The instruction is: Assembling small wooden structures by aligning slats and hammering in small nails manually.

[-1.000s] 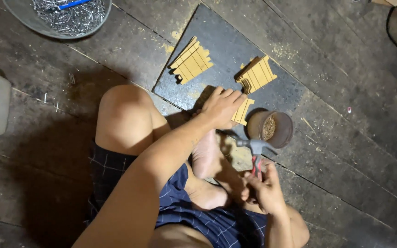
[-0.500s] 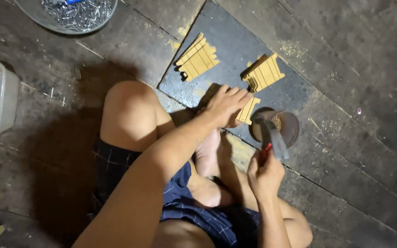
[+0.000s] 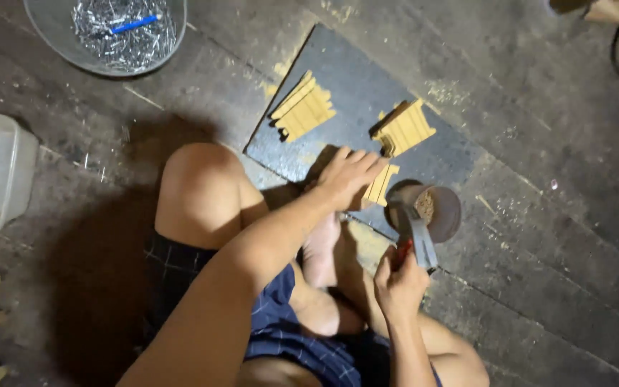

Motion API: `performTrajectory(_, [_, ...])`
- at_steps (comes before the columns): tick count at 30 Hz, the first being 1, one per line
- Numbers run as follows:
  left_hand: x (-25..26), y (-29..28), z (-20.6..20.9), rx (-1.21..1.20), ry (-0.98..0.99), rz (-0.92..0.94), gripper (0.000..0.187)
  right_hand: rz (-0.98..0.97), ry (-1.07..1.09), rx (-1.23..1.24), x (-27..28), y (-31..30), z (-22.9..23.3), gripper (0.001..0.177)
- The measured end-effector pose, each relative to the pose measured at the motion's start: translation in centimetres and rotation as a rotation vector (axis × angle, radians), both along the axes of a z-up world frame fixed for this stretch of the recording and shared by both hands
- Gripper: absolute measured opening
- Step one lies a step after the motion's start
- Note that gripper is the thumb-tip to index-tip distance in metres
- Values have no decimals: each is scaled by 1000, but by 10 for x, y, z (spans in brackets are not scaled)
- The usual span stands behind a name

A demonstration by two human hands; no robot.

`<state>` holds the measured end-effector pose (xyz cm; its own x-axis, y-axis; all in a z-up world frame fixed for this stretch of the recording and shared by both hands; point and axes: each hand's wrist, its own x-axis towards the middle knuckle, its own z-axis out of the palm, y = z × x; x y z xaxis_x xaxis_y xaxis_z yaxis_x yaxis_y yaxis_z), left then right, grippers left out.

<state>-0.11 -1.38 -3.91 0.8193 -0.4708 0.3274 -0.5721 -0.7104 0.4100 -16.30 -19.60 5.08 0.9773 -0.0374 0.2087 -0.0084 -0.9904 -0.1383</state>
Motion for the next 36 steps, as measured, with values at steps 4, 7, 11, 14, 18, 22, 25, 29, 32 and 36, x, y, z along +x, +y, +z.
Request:
performTrajectory(4, [0, 10, 51, 89, 120, 1, 89, 78, 99, 131, 6, -1, 1, 26])
performTrajectory(7, [1, 19, 66, 148, 326, -35, 94, 131, 67, 124, 4, -11, -16, 37])
performTrajectory(11, [5, 10, 53, 181, 218, -17, 105, 5, 352, 285, 28, 20, 41, 45])
performTrajectory(14, [2, 18, 79, 161, 488, -67, 116, 87, 62, 129, 15, 19, 40, 10])
performTrajectory(18, [3, 17, 52, 130, 151, 33, 101, 78, 200, 280, 11, 3, 6, 4])
performTrajectory(22, [10, 12, 68, 202, 184, -130, 98, -170, 262, 539, -38, -38, 5, 53])
performTrajectory(25, [24, 21, 103, 348, 325, -295, 100, -400, 357, 671, -58, -83, -14, 53])
performTrajectory(29, [32, 34, 219, 803, 539, -429, 108, -813, 446, 1177, -46, -98, 20, 10])
performTrajectory(32, [34, 39, 209, 669, 649, -289, 104, -807, 544, 977, -29, -124, 19, 21])
performTrajectory(36, [-4, 13, 155, 351, 595, -28, 87, -634, 909, 79, -8, -134, 46, 60])
